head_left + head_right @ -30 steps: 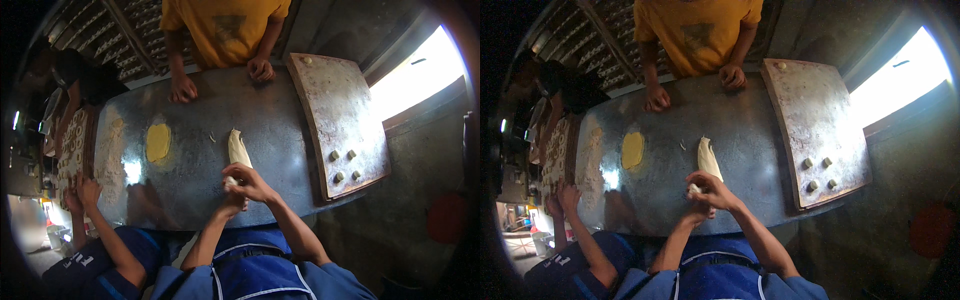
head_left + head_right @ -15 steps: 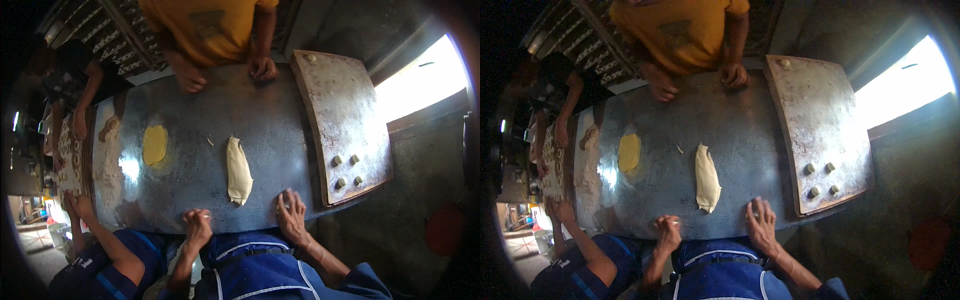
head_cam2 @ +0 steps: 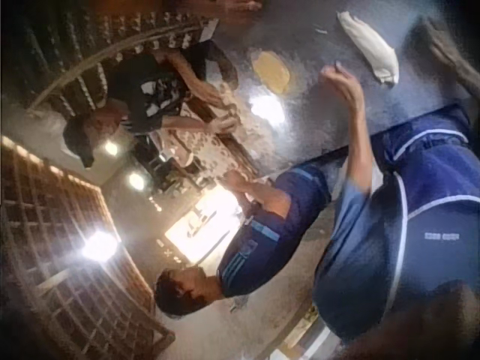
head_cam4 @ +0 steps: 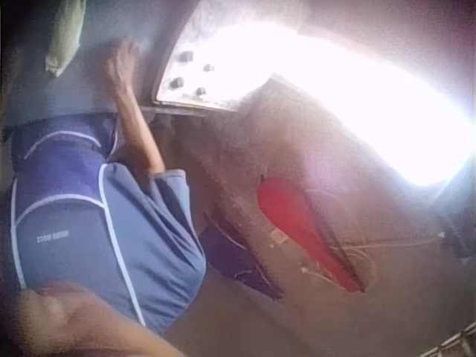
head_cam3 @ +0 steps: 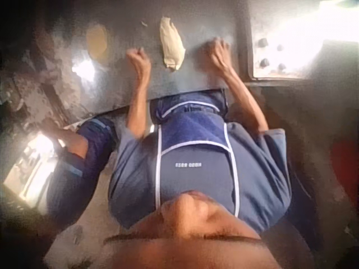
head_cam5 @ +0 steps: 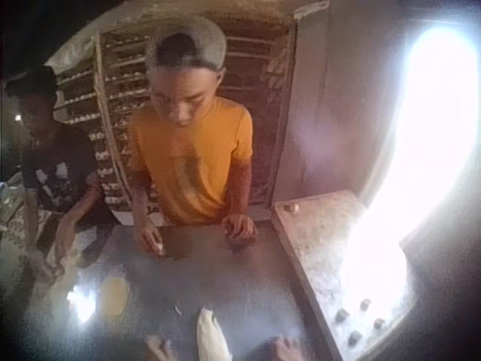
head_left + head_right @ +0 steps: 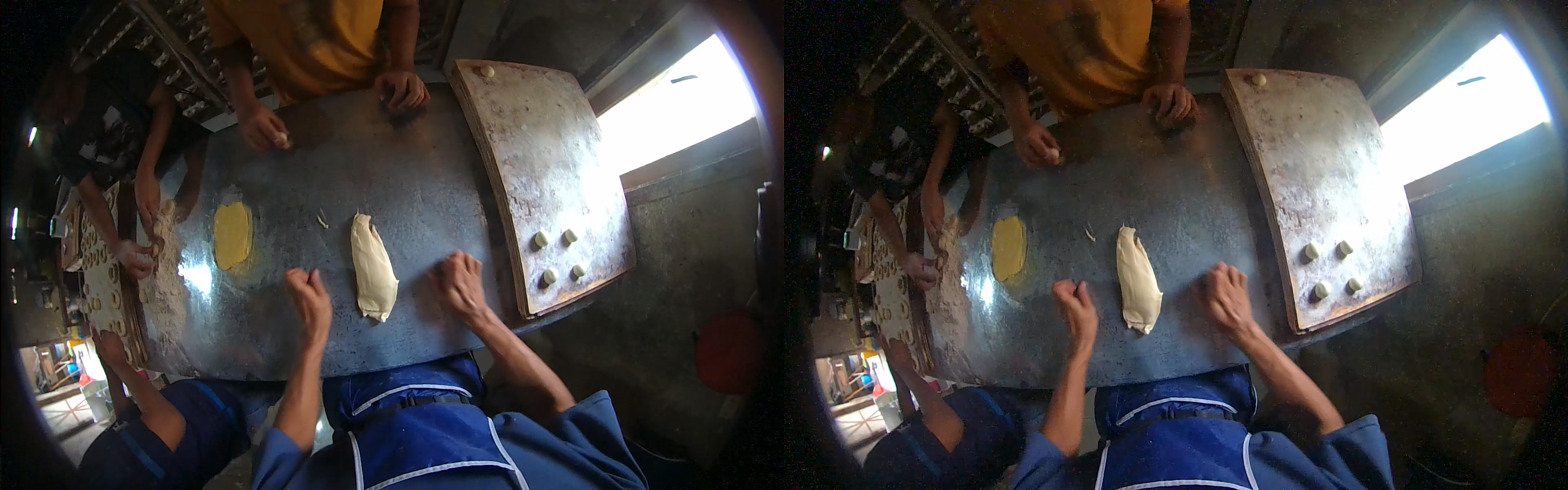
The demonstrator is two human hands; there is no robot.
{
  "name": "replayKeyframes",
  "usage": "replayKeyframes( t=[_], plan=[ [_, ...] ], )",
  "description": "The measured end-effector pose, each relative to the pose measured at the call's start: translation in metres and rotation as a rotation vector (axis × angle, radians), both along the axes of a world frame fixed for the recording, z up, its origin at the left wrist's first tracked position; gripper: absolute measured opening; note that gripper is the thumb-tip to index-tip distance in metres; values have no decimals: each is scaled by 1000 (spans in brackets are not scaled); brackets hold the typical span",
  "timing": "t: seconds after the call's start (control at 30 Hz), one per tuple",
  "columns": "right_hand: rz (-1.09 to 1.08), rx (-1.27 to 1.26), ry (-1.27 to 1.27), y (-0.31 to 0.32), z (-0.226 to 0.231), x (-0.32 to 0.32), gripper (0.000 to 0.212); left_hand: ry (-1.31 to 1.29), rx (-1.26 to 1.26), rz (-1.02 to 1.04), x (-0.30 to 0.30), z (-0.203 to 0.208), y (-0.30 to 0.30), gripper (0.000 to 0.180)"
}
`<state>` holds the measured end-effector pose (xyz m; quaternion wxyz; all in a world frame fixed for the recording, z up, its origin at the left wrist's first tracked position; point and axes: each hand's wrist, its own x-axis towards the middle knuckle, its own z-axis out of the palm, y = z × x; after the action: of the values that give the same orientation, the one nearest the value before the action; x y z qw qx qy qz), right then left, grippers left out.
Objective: The person wraps small dough balls in thin sheets of dough by hand and places the wrapped items onto a wooden board. Another person assists by rolling dough balls and handing them over. The process is repetitive and continues for the duration of the clip.
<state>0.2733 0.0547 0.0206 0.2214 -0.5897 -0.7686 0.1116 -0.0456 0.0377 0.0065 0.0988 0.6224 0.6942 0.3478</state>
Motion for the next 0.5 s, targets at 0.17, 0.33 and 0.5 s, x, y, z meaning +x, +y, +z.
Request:
replayKeyframes(
  t=[0.17, 0.33, 0.5],
  plan=[
    [199, -268, 286, -65, -25, -14, 33, 45, 162, -288, 38, -8, -57, 27],
    [23, -39, -23, -10, 2, 14, 34, -62, -84, 29, -3, 9, 1, 24],
    [153, -101, 88, -63, -16, -17, 29, 117, 142, -193, 39, 4, -54, 20]
  ],
)
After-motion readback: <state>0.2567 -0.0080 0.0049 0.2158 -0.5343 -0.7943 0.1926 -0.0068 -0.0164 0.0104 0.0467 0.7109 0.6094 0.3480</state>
